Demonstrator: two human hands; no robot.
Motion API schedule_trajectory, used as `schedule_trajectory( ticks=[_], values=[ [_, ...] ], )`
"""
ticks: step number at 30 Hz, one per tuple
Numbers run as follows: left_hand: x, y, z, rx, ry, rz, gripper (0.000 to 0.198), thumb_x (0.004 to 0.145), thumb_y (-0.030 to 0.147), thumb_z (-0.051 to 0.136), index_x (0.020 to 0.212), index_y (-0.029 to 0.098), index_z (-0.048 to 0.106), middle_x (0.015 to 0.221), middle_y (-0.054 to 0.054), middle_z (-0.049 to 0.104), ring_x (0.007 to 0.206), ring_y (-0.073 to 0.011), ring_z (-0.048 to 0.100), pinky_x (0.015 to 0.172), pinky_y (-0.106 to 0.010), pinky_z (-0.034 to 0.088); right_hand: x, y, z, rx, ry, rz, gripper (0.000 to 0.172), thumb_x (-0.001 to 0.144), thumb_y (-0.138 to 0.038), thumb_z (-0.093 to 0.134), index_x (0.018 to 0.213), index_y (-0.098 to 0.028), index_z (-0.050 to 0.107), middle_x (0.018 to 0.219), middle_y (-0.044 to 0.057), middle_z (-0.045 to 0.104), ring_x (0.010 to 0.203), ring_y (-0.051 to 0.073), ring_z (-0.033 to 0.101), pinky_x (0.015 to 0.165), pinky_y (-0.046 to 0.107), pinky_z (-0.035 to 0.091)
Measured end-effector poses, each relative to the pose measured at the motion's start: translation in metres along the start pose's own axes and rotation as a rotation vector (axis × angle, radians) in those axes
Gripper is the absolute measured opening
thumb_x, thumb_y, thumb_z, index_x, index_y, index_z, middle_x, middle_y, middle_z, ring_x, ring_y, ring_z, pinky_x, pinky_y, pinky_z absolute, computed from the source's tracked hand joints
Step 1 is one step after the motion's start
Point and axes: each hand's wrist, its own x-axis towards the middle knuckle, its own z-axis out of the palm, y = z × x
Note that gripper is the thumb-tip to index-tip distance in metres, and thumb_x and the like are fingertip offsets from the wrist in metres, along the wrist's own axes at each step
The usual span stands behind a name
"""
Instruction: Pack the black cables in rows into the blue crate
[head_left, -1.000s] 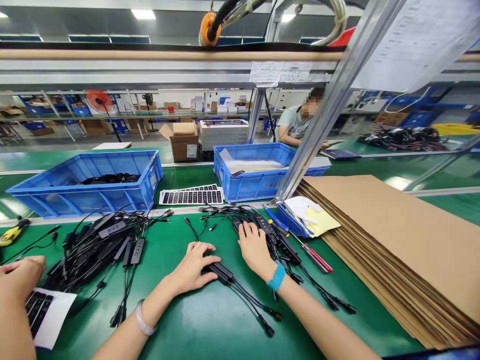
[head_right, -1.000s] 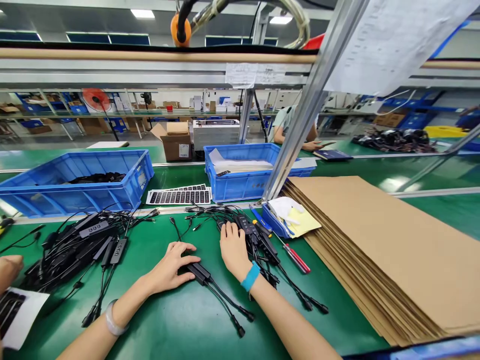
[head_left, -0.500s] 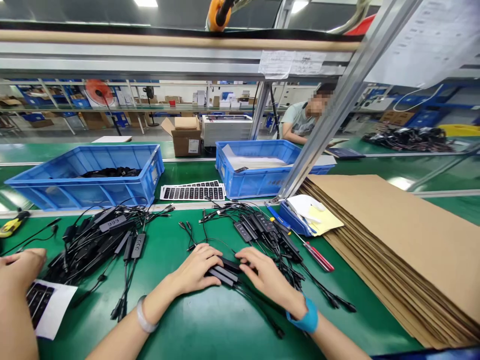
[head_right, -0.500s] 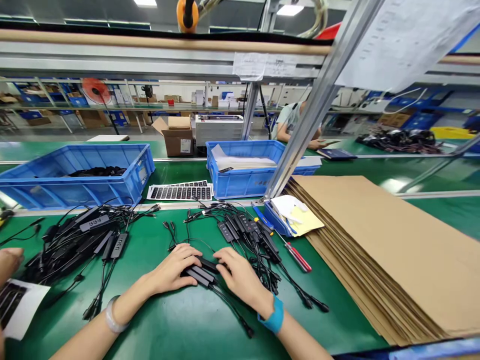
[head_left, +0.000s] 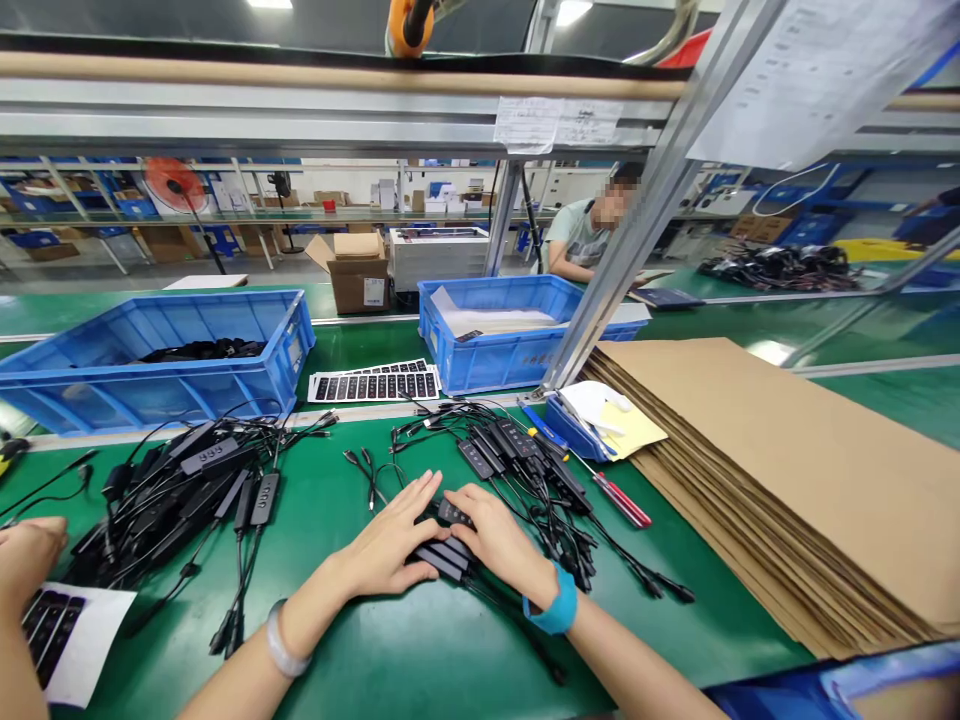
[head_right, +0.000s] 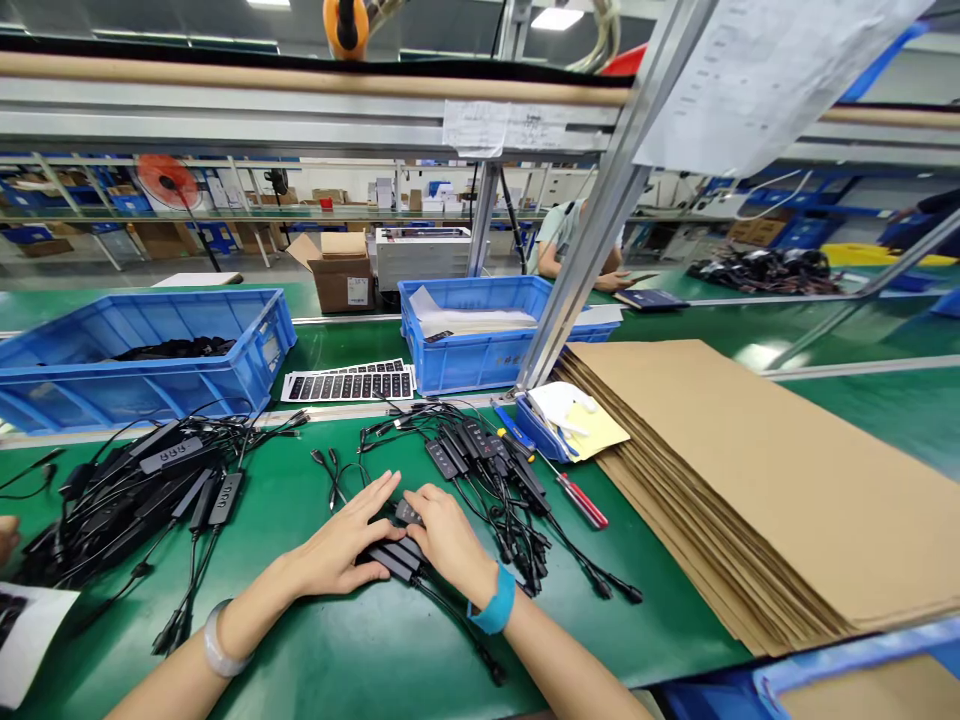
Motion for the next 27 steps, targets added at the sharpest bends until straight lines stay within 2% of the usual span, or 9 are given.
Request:
schedule_trajectory(
  ticks=[3,6,10,14,18,22,24,27],
  values=[
    [0.0,0.0,-0.003,-0.027,-0.051,-0.008,0.043,0.087,0.046,0.059,0.116,0.015,0.057,0.159,-0.016,0.016,0.15,-0.028,0.01,0.122,-0.053,0.016,0.005,0.001,-0.006,0.208,-0.09,-0.116,0.034,0.079,-0.001,0.05,0.105,-0.017,0.065,0.106,0.007,0.065,0.103,0.02,0.061,0.092,0.03,0.047],
    [-0.001,-0.002,-0.004,-0.032,-0.057,-0.023,0.043,0.087,0.046,0.058,0.117,0.015,0.055,0.158,-0.016,0.02,0.15,-0.0255,0.011,0.123,-0.051,0.015,0.006,0.006,-0.005,0.324,-0.043,-0.106,0.032,0.085,-0.003,0.04,0.102,-0.016,0.062,0.099,0.006,0.067,0.094,0.017,0.065,0.086,0.028,0.049],
    [-0.001,-0.003,-0.003,-0.049,-0.035,-0.018,0.044,0.084,0.046,0.061,0.117,0.017,0.055,0.157,-0.016,0.025,0.15,-0.0261,0.015,0.123,-0.051,0.016,0.004,0.009,0.004,0.313,0.068,-0.06,0.027,0.084,-0.001,0.035,0.088,-0.016,0.057,0.089,0.006,0.063,0.084,0.016,0.06,0.078,0.029,0.048],
    [0.0,-0.002,-0.003,-0.071,-0.053,-0.037,0.044,0.083,0.045,0.063,0.115,0.017,0.056,0.156,-0.016,0.029,0.148,-0.0275,0.021,0.122,-0.052,0.018,0.003,0.007,0.009,0.335,0.069,-0.037,0.018,0.081,-0.003,0.047,0.087,-0.017,0.056,0.085,0.002,0.063,0.079,0.014,0.06,0.073,0.025,0.049],
    [0.0,-0.002,-0.002,-0.081,-0.062,-0.049,0.041,0.082,0.041,0.064,0.114,0.017,0.055,0.157,-0.015,0.026,0.148,-0.0288,0.02,0.121,-0.052,0.018,0.002,0.003,0.013,0.302,0.1,-0.009,0.019,0.074,0.0,0.051,0.082,-0.017,0.054,0.084,0.002,0.062,0.08,0.015,0.06,0.074,0.026,0.049],
    [-0.001,-0.005,0.0,-0.115,-0.013,-0.036,0.043,0.083,0.043,0.062,0.118,0.019,0.053,0.147,-0.013,0.043,0.14,-0.027,0.036,0.12,-0.051,0.021,0.01,0.011,0.012,0.237,0.082,-0.024,0.015,0.085,-0.006,0.048,0.089,-0.017,0.057,0.086,0.002,0.066,0.079,0.014,0.063,0.075,0.025,0.051],
    [-0.001,-0.007,0.001,-0.11,0.011,-0.032,0.056,0.084,0.045,0.06,0.131,0.018,0.045,0.141,-0.013,0.049,0.133,-0.0259,0.044,0.119,-0.049,0.025,0.015,0.021,0.008,0.156,0.116,0.003,0.019,0.091,-0.011,0.044,0.1,-0.015,0.06,0.099,0.009,0.068,0.092,0.019,0.064,0.085,0.034,0.052],
    [0.0,-0.008,0.001,-0.026,-0.026,-0.02,0.074,0.087,0.047,0.055,0.148,0.016,0.028,0.14,-0.016,0.048,0.13,-0.028,0.046,0.117,-0.051,0.028,0.017,0.034,0.006,0.008,0.189,0.069,0.031,0.089,-0.013,0.047,0.117,-0.008,0.059,0.13,0.024,0.055,0.122,0.035,0.049,0.1,0.056,0.04]
  ],
)
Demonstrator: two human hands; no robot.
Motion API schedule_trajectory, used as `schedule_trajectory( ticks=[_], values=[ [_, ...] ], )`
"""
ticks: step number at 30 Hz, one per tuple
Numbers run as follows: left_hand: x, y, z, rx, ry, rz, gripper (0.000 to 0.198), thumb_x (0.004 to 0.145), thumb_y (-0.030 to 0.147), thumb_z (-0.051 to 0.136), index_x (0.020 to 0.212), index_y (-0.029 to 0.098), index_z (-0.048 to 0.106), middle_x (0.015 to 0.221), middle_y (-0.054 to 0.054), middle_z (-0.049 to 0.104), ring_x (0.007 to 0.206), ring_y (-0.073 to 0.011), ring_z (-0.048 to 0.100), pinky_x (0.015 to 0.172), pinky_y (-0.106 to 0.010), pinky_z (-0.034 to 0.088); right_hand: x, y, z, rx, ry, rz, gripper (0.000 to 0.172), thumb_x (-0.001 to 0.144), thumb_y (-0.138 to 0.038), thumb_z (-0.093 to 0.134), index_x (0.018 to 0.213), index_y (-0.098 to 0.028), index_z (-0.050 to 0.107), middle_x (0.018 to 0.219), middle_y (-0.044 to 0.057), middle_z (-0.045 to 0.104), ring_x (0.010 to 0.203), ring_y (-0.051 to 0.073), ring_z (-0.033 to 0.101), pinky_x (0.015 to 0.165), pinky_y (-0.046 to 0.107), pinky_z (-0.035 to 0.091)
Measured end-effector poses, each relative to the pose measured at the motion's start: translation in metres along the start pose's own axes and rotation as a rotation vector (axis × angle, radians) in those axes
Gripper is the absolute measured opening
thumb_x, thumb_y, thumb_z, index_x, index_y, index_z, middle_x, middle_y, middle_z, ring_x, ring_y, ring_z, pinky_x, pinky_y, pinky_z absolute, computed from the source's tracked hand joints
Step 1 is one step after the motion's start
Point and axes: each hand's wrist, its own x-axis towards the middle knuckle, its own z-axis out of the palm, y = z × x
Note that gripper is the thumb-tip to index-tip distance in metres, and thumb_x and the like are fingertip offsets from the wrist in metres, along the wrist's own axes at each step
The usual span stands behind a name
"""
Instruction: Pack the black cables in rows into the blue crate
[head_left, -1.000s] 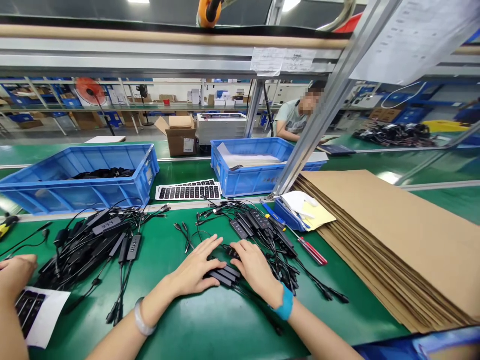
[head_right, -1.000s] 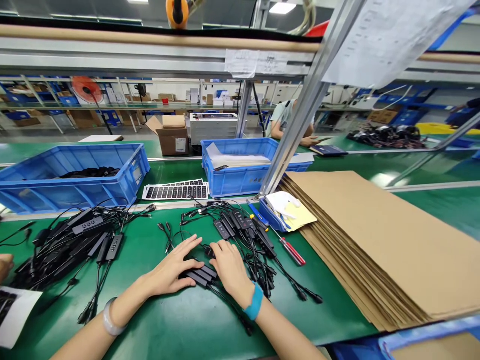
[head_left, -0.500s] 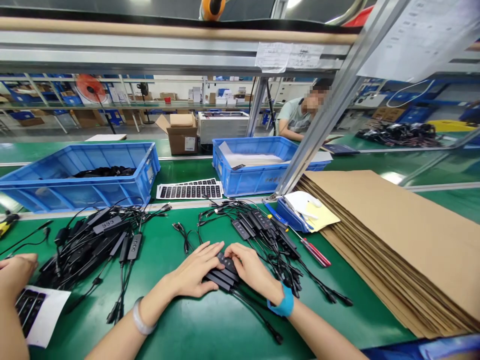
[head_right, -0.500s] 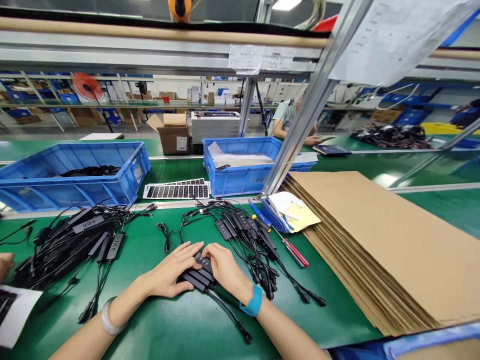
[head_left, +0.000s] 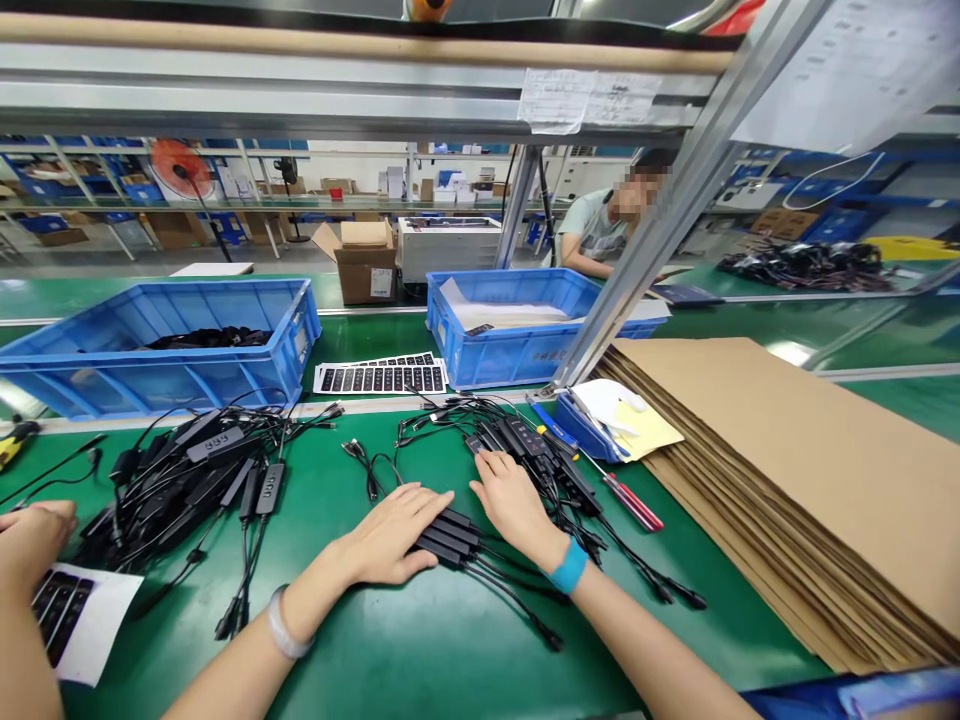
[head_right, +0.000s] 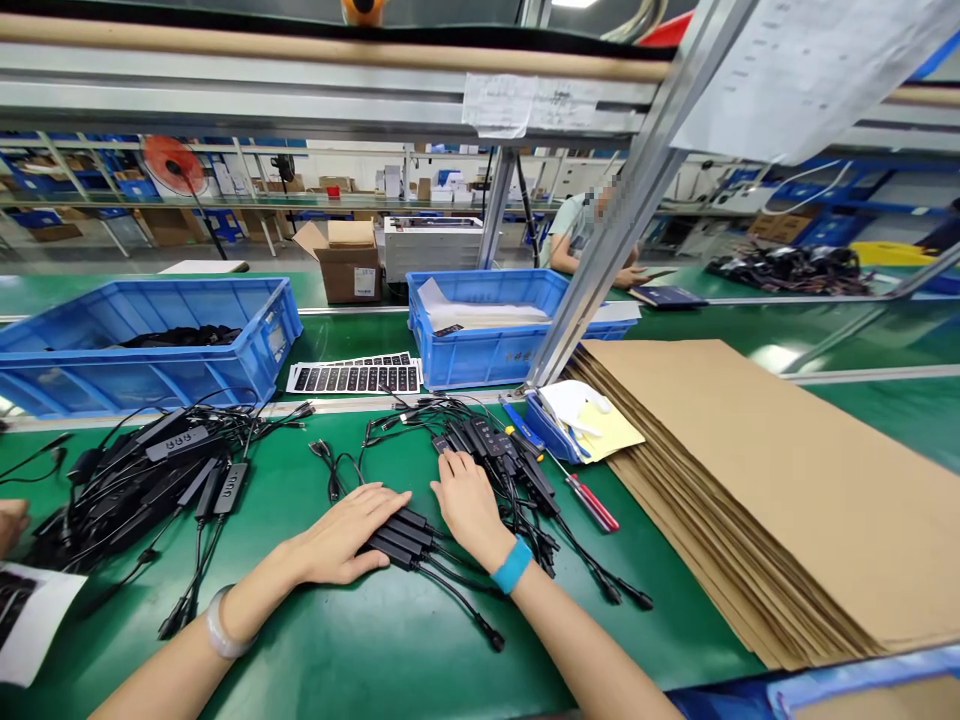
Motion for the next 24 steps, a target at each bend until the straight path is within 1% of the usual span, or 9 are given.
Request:
schedule_trajectory(
  ticks=[3,5,7,9,12,17,20,22,24],
  values=[
    [0.0,-0.001,0.001,0.069,-0.049,0.006,0.072,0.091,0.048,0.048,0.152,0.018,0.024,0.151,-0.017,0.036,0.14,-0.0311,0.035,0.119,-0.053,0.023,-0.011,0.003,0.002,-0.063,-0.036,-0.047,0.037,0.089,-0.012,0.047,0.123,-0.009,0.06,0.138,0.021,0.051,0.125,0.036,0.047,0.101,0.056,0.04],
    [-0.001,-0.003,0.004,0.07,-0.036,0.018,0.074,0.092,0.05,0.046,0.154,0.02,0.019,0.159,-0.017,0.016,0.148,-0.0319,0.019,0.121,-0.052,0.02,-0.022,0.002,0.004,-0.044,-0.092,-0.15,0.035,0.092,-0.011,0.042,0.119,-0.013,0.064,0.132,0.014,0.058,0.12,0.029,0.053,0.102,0.048,0.044],
    [-0.001,-0.006,0.006,0.068,-0.017,0.037,0.077,0.092,0.05,0.047,0.155,0.021,0.014,0.161,-0.015,0.0,0.15,-0.032,0.007,0.122,-0.052,0.019,-0.03,0.002,0.006,-0.004,-0.097,-0.175,0.036,0.092,-0.011,0.04,0.118,-0.014,0.065,0.125,0.013,0.061,0.114,0.026,0.055,0.1,0.044,0.047],
    [0.0,-0.007,0.008,0.075,-0.018,0.05,0.079,0.091,0.05,0.048,0.156,0.021,0.012,0.16,-0.015,-0.004,0.15,-0.0318,0.004,0.122,-0.052,0.018,-0.032,0.003,0.008,0.016,-0.05,-0.094,0.036,0.092,-0.016,0.045,0.123,-0.009,0.062,0.12,0.018,0.059,0.112,0.029,0.054,0.098,0.048,0.047],
    [0.0,-0.008,0.009,0.092,-0.032,0.057,0.081,0.092,0.049,0.048,0.156,0.021,0.008,0.16,-0.016,0.0,0.15,-0.0307,0.006,0.122,-0.051,0.019,-0.028,0.003,0.011,0.016,-0.021,-0.02,0.039,0.091,-0.02,0.05,0.125,-0.005,0.059,0.118,0.022,0.056,0.111,0.033,0.053,0.095,0.054,0.047],
    [-0.002,-0.007,0.008,0.097,0.002,0.054,0.086,0.092,0.048,0.049,0.156,0.021,-0.002,0.159,-0.016,-0.013,0.15,-0.0332,0.001,0.121,-0.053,0.018,-0.02,-0.005,0.001,0.124,-0.149,-0.189,0.043,0.087,-0.004,0.046,0.123,-0.02,0.063,0.115,0.008,0.064,0.108,0.019,0.059,0.098,0.034,0.05],
    [-0.002,-0.005,0.007,0.111,-0.023,0.037,0.084,0.092,0.052,0.046,0.156,0.022,0.002,0.161,-0.018,0.003,0.149,-0.034,0.008,0.12,-0.056,0.017,-0.016,-0.003,-0.009,-0.031,-0.183,-0.229,0.033,0.095,-0.013,0.045,0.118,-0.024,0.065,0.108,0.004,0.068,0.103,0.015,0.063,0.092,0.026,0.051],
    [0.0,-0.003,0.005,0.113,-0.032,0.018,0.083,0.09,0.055,0.046,0.156,0.021,0.009,0.157,-0.019,0.022,0.146,-0.0338,0.021,0.118,-0.057,0.02,-0.013,0.002,-0.012,-0.221,-0.102,-0.144,0.029,0.097,-0.021,0.045,0.119,-0.02,0.064,0.105,0.008,0.066,0.1,0.019,0.063,0.086,0.03,0.054],
    [0.002,-0.001,0.004,0.113,-0.024,0.002,0.082,0.089,0.056,0.048,0.155,0.02,0.016,0.149,-0.02,0.035,0.14,-0.0335,0.032,0.116,-0.058,0.024,-0.011,0.008,-0.011,-0.354,-0.009,-0.042,0.03,0.094,-0.019,0.047,0.119,-0.012,0.062,0.104,0.017,0.064,0.099,0.028,0.061,0.081,0.041,0.054]
  ],
)
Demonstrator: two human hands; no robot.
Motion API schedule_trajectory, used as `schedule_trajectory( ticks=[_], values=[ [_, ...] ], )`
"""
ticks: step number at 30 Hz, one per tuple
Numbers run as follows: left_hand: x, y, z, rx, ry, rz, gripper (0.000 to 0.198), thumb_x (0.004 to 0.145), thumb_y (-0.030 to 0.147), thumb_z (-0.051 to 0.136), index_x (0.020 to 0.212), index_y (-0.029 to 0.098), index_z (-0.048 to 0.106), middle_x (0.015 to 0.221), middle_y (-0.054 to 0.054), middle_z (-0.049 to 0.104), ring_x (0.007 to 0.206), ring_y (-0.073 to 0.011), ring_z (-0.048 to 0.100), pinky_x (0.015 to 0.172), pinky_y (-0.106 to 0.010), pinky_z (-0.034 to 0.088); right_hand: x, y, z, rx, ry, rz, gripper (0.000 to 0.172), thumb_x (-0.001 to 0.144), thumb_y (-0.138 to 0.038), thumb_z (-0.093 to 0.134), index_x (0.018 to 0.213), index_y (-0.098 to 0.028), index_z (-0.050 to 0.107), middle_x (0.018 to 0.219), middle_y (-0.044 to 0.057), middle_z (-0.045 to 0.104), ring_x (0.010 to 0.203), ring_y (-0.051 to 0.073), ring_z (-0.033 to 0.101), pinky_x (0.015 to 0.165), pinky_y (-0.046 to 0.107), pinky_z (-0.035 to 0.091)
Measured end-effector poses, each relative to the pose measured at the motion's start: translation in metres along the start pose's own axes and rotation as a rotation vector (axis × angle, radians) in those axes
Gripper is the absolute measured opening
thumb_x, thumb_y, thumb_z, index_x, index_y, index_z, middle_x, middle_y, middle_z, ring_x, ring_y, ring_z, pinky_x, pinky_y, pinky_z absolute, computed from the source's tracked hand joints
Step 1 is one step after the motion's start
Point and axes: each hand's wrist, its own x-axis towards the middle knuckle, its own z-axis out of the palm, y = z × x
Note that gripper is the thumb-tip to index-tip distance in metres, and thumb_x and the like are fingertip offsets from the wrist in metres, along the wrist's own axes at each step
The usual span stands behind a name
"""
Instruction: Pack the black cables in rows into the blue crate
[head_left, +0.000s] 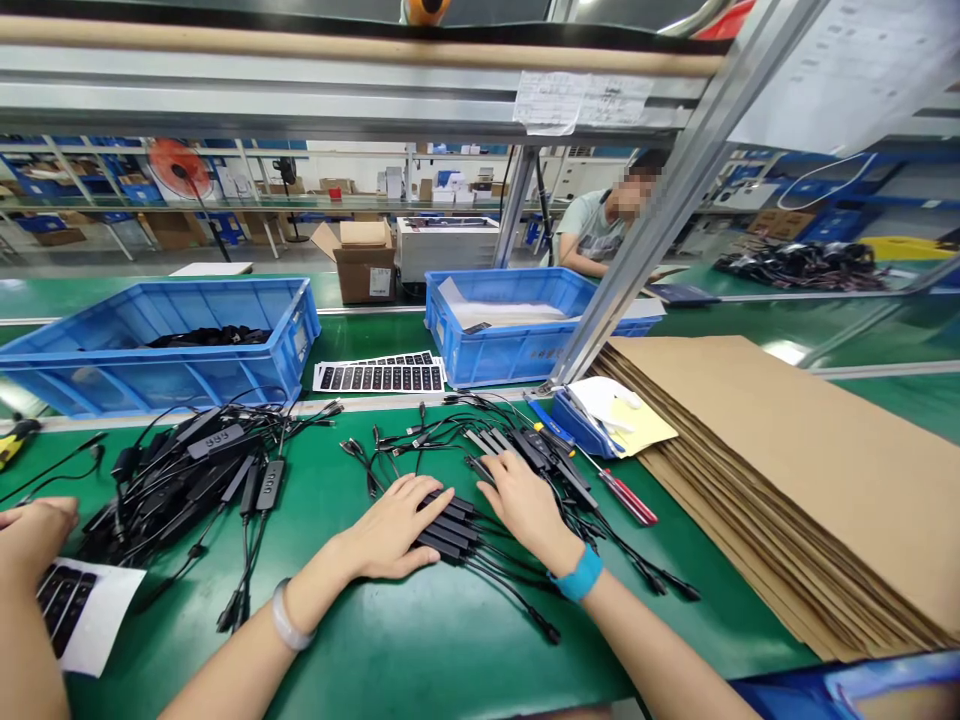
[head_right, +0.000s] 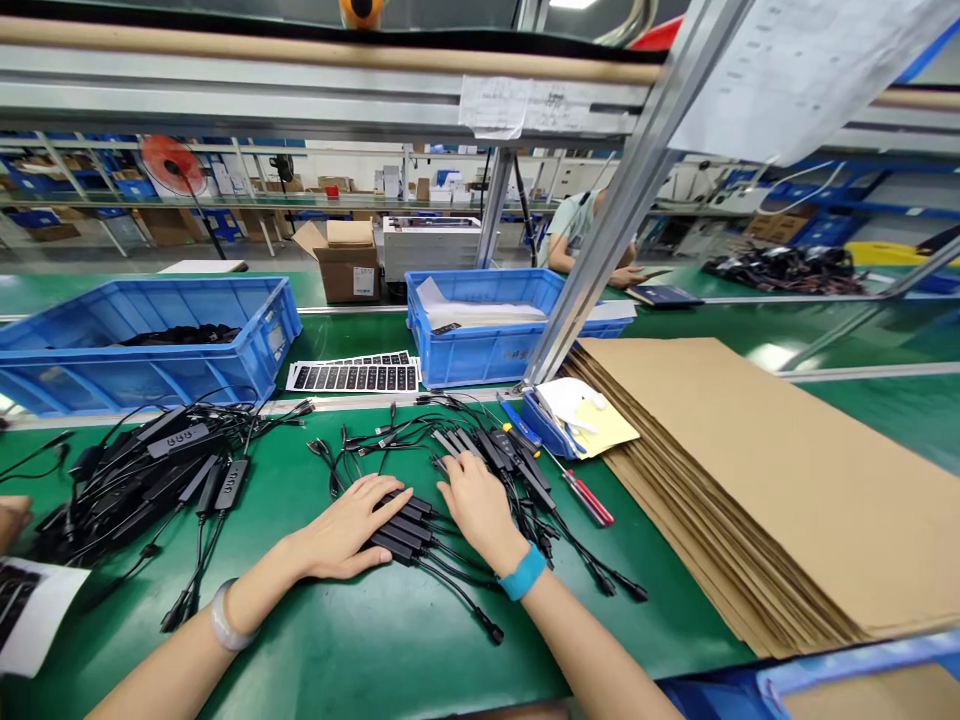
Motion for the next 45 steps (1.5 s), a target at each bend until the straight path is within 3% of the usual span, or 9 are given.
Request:
schedule_trajectory(
  ticks=[3,7,12,16,20,26,34,39,45],
  values=[
    [0.001,0.001,-0.001,-0.011,0.002,-0.009,0.08,0.087,0.055,0.051,0.154,0.02,0.022,0.148,-0.019,0.037,0.14,-0.0333,0.033,0.117,-0.059,0.022,-0.001,0.001,0.007,-0.08,0.006,0.003,0.034,0.089,-0.012,0.049,0.121,-0.008,0.06,0.102,0.019,0.062,0.097,0.031,0.059,0.081,0.046,0.053],
    [-0.001,0.0,-0.002,-0.041,-0.044,0.022,0.08,0.089,0.054,0.05,0.155,0.024,0.017,0.159,-0.015,0.018,0.149,-0.0327,0.015,0.12,-0.06,0.01,-0.006,-0.005,0.012,-0.091,-0.036,-0.129,0.042,0.092,-0.013,0.048,0.133,-0.018,0.056,0.111,0.013,0.064,0.097,0.025,0.061,0.086,0.041,0.054],
    [-0.003,0.0,-0.002,-0.06,-0.047,0.043,0.082,0.089,0.052,0.052,0.155,0.025,0.012,0.16,-0.013,-0.005,0.15,-0.033,0.001,0.121,-0.057,0.01,-0.007,-0.009,0.013,-0.009,-0.051,-0.164,0.049,0.092,-0.008,0.04,0.134,-0.024,0.058,0.125,0.015,0.059,0.109,0.027,0.059,0.085,0.042,0.055],
    [-0.005,-0.002,0.002,-0.064,-0.014,0.029,0.085,0.089,0.053,0.051,0.156,0.024,0.008,0.159,-0.014,-0.015,0.148,-0.0358,-0.006,0.121,-0.058,0.01,-0.007,-0.008,0.011,0.282,-0.088,-0.196,0.06,0.082,0.0,0.038,0.134,-0.023,0.059,0.129,0.013,0.057,0.12,0.024,0.054,0.1,0.043,0.049],
    [-0.007,-0.004,0.008,-0.094,0.015,0.003,0.101,0.089,0.056,0.049,0.153,0.015,-0.016,0.16,-0.02,-0.006,0.149,-0.0333,-0.002,0.122,-0.056,0.009,-0.014,-0.005,0.006,0.691,-0.146,-0.144,0.076,0.066,0.002,0.039,0.138,-0.02,0.053,0.131,0.01,0.058,0.122,0.02,0.054,0.108,0.043,0.042],
    [-0.007,-0.007,0.013,-0.164,0.068,-0.048,0.119,0.082,0.051,0.062,0.146,0.018,-0.033,0.159,-0.021,-0.008,0.15,-0.033,0.001,0.122,-0.056,0.012,-0.023,0.003,0.004,0.949,-0.329,-0.055,0.079,0.079,-0.021,0.065,0.151,-0.021,0.032,0.143,0.014,0.046,0.131,0.024,0.045,0.109,0.046,0.039],
    [-0.009,-0.008,0.011,-0.17,0.048,0.001,0.12,0.083,0.052,0.061,0.145,0.018,-0.035,0.158,-0.022,-0.011,0.149,-0.033,-0.002,0.121,-0.057,0.008,-0.016,-0.008,-0.002,0.755,-0.324,-0.168,0.074,0.083,-0.037,0.067,0.148,-0.016,0.038,0.145,0.017,0.041,0.134,0.029,0.039,0.112,0.048,0.033],
    [-0.008,-0.005,0.01,-0.18,-0.013,0.031,0.111,0.087,0.051,0.055,0.147,0.015,-0.031,0.158,-0.023,-0.01,0.149,-0.0344,-0.001,0.121,-0.059,0.005,-0.031,-0.038,0.007,0.472,-0.284,-0.191,0.114,0.07,-0.048,0.074,0.155,-0.008,0.01,0.148,0.026,0.026,0.137,0.038,0.025,0.111,0.057,0.028],
    [-0.006,-0.008,0.014,-0.429,0.027,0.017,0.107,0.084,0.035,0.056,0.149,0.019,-0.027,0.159,-0.018,-0.013,0.15,-0.0299,-0.003,0.121,-0.057,0.006,-0.04,-0.075,0.03,0.15,-0.068,-0.056,0.088,0.071,-0.029,0.059,0.146,0.004,0.027,0.139,0.031,0.035,0.123,0.042,0.034,0.102,0.062,0.032]
  ],
)
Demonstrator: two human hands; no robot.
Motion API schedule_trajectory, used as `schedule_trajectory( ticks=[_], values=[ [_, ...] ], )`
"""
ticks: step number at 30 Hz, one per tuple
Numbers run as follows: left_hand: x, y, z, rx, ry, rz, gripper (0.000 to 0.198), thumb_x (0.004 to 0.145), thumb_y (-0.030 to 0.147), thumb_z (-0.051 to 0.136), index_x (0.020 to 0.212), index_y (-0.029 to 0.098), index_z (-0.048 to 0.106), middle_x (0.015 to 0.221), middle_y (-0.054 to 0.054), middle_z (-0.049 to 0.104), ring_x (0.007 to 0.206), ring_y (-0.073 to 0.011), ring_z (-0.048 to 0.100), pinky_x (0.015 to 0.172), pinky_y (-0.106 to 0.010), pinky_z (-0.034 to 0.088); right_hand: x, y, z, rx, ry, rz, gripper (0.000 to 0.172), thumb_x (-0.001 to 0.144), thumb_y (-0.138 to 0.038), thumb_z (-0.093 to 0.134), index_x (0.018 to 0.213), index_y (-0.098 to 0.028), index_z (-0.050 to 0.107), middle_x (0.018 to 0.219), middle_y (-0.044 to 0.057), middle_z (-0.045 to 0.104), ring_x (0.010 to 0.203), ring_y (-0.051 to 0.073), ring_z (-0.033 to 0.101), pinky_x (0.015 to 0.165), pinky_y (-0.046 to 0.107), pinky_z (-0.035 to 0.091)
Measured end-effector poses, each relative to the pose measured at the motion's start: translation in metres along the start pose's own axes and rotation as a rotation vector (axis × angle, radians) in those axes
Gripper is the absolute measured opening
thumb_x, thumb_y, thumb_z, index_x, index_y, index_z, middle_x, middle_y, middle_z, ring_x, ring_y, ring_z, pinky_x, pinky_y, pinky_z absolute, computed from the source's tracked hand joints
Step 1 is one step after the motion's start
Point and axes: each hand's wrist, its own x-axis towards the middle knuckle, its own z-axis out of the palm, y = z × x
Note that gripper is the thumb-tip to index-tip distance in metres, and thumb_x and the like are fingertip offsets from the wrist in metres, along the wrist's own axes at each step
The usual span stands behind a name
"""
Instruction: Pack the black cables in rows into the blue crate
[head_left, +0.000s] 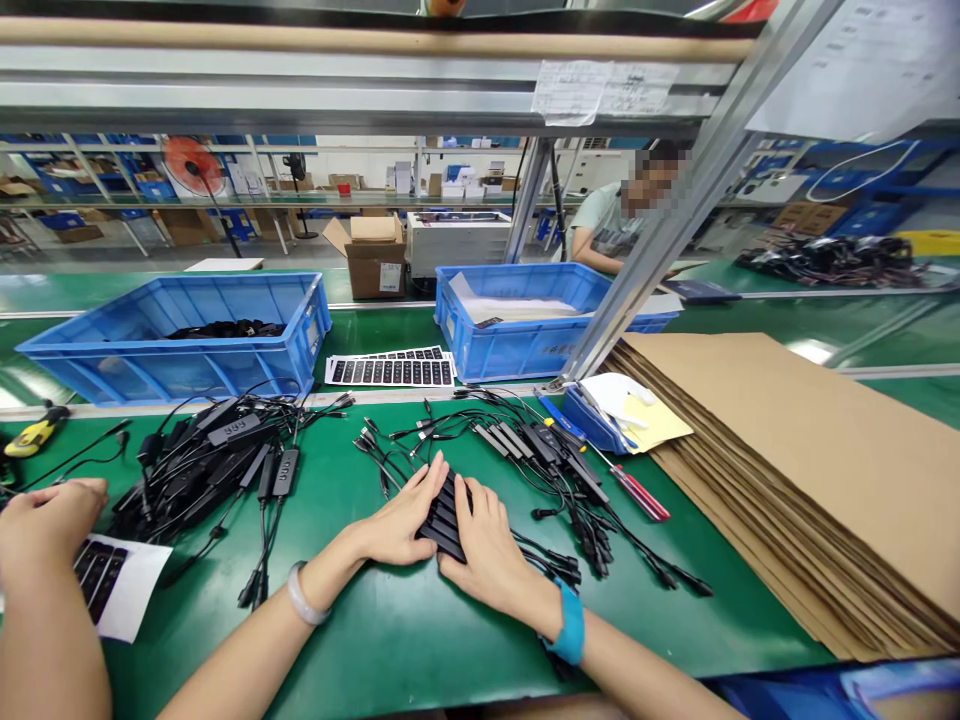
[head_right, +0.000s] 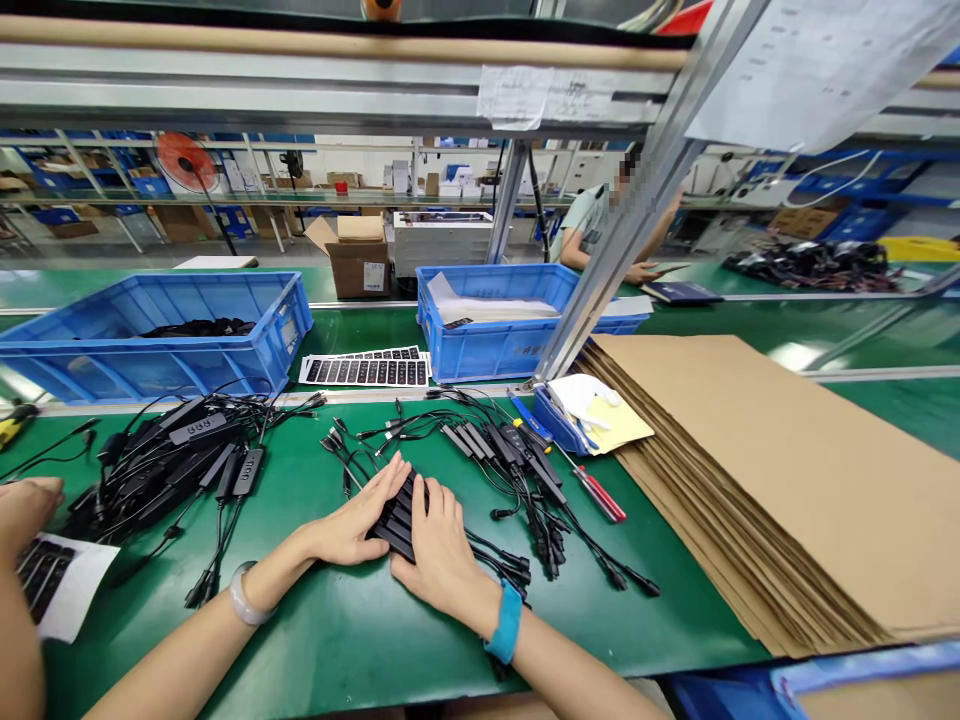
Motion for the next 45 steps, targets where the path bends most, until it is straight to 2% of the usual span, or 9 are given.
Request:
schedule_trajectory(
  ticks=[4,8,11,15,21,24,31,38,45],
  values=[
    [-0.002,0.018,-0.02,-0.372,0.413,-0.055,0.095,0.084,0.036,0.059,0.155,0.021,-0.003,0.16,-0.016,0.015,0.15,-0.0254,0.014,0.122,-0.05,0.012,0.011,-0.002,-0.017,0.084,-0.059,0.079,0.091,0.065,-0.03,0.061,0.147,0.0,0.034,0.132,0.028,0.041,0.119,0.041,0.039,0.101,0.058,0.032],
    [-0.021,0.057,-0.059,-0.54,0.807,-0.177,0.046,0.087,0.038,0.061,0.126,0.017,0.053,0.122,-0.013,0.063,0.113,-0.0202,0.06,0.1,-0.033,0.046,0.031,0.01,-0.054,0.818,-0.304,0.28,0.087,0.068,-0.041,0.054,0.147,-0.011,0.036,0.131,0.019,0.049,0.12,0.032,0.045,0.105,0.049,0.035],
    [-0.04,0.072,-0.064,-0.629,0.51,-0.389,0.035,0.088,0.046,0.058,0.087,0.012,0.067,0.077,-0.009,0.07,0.071,-0.0135,0.063,0.068,-0.022,0.049,0.04,0.018,-0.08,1.287,-0.538,0.373,0.074,0.079,-0.058,0.025,0.127,-0.009,0.054,0.114,0.02,0.061,0.104,0.029,0.059,0.09,0.047,0.047],
    [-0.039,0.066,-0.025,-0.874,0.112,-0.565,0.053,0.083,0.058,0.06,0.113,0.014,0.065,0.104,-0.013,0.071,0.087,-0.0172,0.068,0.08,-0.029,0.052,0.035,0.017,-0.1,1.674,-0.689,0.441,0.077,0.082,-0.062,0.009,0.103,-0.01,0.062,0.101,0.021,0.065,0.098,0.029,0.061,0.082,0.048,0.048],
    [0.014,0.075,0.005,-1.631,0.482,-0.454,0.085,0.08,0.082,0.035,0.12,0.008,0.051,0.126,-0.022,0.06,0.111,-0.0237,0.063,0.105,-0.042,0.045,-0.014,0.022,-0.114,1.94,-0.687,0.505,0.067,0.079,-0.057,0.017,0.096,-0.012,0.064,0.097,0.018,0.066,0.09,0.025,0.062,0.079,0.038,0.047],
    [0.043,0.098,-0.01,-1.833,0.65,-0.506,0.079,0.086,0.076,0.031,0.114,0.006,0.056,0.11,-0.016,0.067,0.1,-0.0193,0.066,0.097,-0.037,0.051,-0.057,0.038,-0.127,1.837,-0.581,0.498,0.061,0.074,-0.055,0.031,0.098,-0.011,0.065,0.094,0.016,0.066,0.08,0.022,0.061,0.075,0.034,0.047],
    [0.139,0.166,0.015,-1.697,0.5,-0.726,0.017,0.091,0.007,0.05,0.1,0.016,0.062,0.071,0.001,0.066,0.079,-0.0139,0.069,0.093,-0.05,0.053,-0.182,0.056,-0.207,0.909,-0.187,0.333,0.08,0.067,-0.032,0.06,0.145,-0.025,0.045,0.127,0.009,0.05,0.111,0.025,0.052,0.101,0.037,0.039],
    [0.258,0.237,0.122,-1.506,0.026,-0.611,0.022,0.084,0.002,0.058,0.1,0.016,0.063,0.112,-0.008,0.068,0.098,-0.0198,0.067,0.09,-0.058,0.053,-0.333,0.132,-0.218,0.024,0.081,0.51,0.091,0.066,-0.025,0.063,0.152,-0.022,0.033,0.14,0.018,0.028,0.133,0.037,0.027,0.109,0.055,0.028],
    [0.328,0.292,0.253,-1.324,-0.16,-0.69,0.028,0.081,0.0,0.058,0.106,0.013,0.062,0.098,-0.007,0.065,0.068,-0.0049,0.058,0.076,-0.022,0.053,-0.457,0.274,-0.198,-0.429,0.092,0.706,0.088,0.062,-0.026,0.063,0.148,-0.02,0.041,0.137,0.019,0.038,0.126,0.036,0.035,0.104,0.051,0.033]
  ],
)
